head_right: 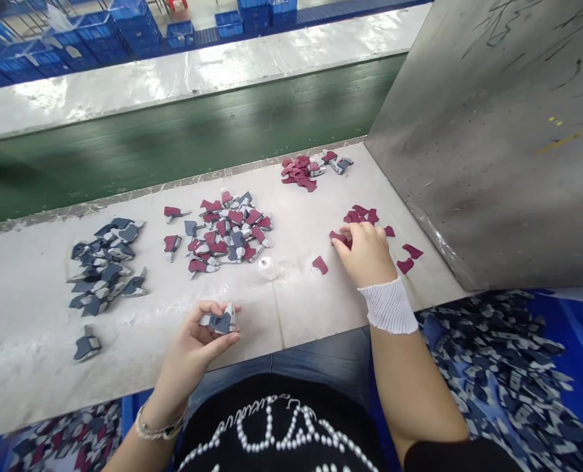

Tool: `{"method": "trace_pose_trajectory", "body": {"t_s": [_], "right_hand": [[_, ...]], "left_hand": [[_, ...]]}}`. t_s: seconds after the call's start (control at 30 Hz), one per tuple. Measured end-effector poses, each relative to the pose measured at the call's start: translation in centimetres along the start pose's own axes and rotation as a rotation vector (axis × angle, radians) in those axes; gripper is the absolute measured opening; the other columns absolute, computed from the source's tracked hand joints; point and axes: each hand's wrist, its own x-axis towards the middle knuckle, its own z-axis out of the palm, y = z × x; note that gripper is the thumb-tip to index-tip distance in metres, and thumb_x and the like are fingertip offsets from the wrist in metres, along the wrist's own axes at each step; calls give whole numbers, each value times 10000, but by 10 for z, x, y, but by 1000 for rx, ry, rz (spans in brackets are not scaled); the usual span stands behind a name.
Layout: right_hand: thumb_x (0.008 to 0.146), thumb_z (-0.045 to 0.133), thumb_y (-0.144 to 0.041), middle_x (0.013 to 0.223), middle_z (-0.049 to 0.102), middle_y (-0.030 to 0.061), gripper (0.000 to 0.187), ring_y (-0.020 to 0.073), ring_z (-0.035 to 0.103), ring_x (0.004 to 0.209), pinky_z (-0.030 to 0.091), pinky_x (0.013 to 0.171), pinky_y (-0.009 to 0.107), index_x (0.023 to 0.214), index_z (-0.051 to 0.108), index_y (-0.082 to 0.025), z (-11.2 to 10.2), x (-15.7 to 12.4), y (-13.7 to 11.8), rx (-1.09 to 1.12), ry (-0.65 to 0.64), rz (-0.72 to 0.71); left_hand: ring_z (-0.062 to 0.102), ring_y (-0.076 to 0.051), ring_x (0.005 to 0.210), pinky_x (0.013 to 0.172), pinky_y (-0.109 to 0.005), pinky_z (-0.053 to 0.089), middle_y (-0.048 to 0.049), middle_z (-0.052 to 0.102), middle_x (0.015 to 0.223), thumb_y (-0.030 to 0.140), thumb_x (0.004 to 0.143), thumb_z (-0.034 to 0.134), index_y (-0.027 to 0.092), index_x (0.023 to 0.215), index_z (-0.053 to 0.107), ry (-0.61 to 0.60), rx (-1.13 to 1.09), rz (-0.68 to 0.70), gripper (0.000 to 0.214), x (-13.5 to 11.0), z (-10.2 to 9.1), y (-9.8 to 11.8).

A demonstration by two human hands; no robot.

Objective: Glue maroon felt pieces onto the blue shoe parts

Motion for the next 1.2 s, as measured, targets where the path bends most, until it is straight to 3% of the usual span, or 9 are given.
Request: {"method": "trace_pose_trajectory", "body": {"t_s": [0.17, 0.27, 0.33, 0.5, 0.57, 0.67, 0.73, 0.97, 1.2], "right_hand": [[758, 660, -286, 809, 691, 90, 75, 322, 646, 842, 500, 805, 508, 758, 647, -212, -6, 5, -6, 20, -53, 46], [811, 682, -350, 804, 724, 43, 124, 254, 676, 747, 530, 714, 417, 845, 671, -232, -17, -14, -25, 122, -109, 40], [821, 712, -411, 841, 753, 28, 180, 230, 701, 756, 552, 702, 372, 898, 703, -248, -25, -35, -40, 221, -191, 17], [908, 675, -344, 936, 790, 3, 152, 176, 729, 822, 578, 758, 305, 1028, 757, -300, -24, -86, -78, 616, -759, -45], [943, 640, -315, 953, 784, -16, 186, 146, 726, 826, 582, 755, 277, 1121, 693, -313, -15, -99, -87, 756, -882, 32], [926, 677, -334, 860, 766, -41, 107, 119, 717, 783, 578, 719, 241, 962, 597, -273, -1, -106, -92, 908, -892, 192], [912, 694, -368, 804, 756, -37, 203, 121, 711, 759, 576, 704, 243, 856, 538, -251, 5, -105, -92, 915, -882, 228], [857, 731, -458, 753, 709, 0, 272, 159, 670, 707, 566, 665, 302, 790, 611, -223, 10, -97, -88, 770, -844, 196], [843, 737, -447, 736, 708, 12, 261, 181, 660, 694, 557, 664, 330, 793, 630, -214, 4, -92, -89, 719, -899, 196]], "left_hand": [[735, -149, 927, 803, -218, 589, -66, 739, 1099, 178, 702, 866, 204, 915, 556, -88, -19, 32, 377, 0, 2, 0], [703, -209, 1118, 821, -220, 608, -61, 744, 1052, 142, 698, 866, 205, 897, 571, -116, 12, 114, 361, -1, 3, -4], [710, -231, 1115, 796, -239, 634, -63, 741, 1052, 119, 697, 861, 202, 883, 575, -103, 34, 170, 351, -2, 4, -8], [717, -265, 1107, 803, -324, 673, -77, 746, 1074, 134, 722, 849, 206, 892, 588, -68, 100, 269, 319, -5, 11, -12], [689, -283, 1162, 840, -355, 668, -82, 745, 1084, 143, 756, 824, 209, 917, 602, -59, 163, 296, 282, -5, 12, -13], [677, -290, 1182, 889, -385, 651, -84, 735, 1124, 128, 789, 787, 217, 952, 610, -27, 239, 343, 257, -5, 12, -17], [666, -281, 1200, 929, -388, 631, -78, 731, 1136, 115, 796, 775, 225, 976, 615, -9, 278, 388, 265, -6, 11, -19], [656, -249, 1196, 935, -365, 616, -89, 652, 1264, 174, 796, 794, 228, 1041, 636, -6, 372, 521, 296, -5, 14, -18], [662, -215, 1150, 958, -348, 594, -75, 676, 1184, 177, 823, 780, 220, 1085, 641, -44, 562, 681, 300, -6, 14, -9]]}}
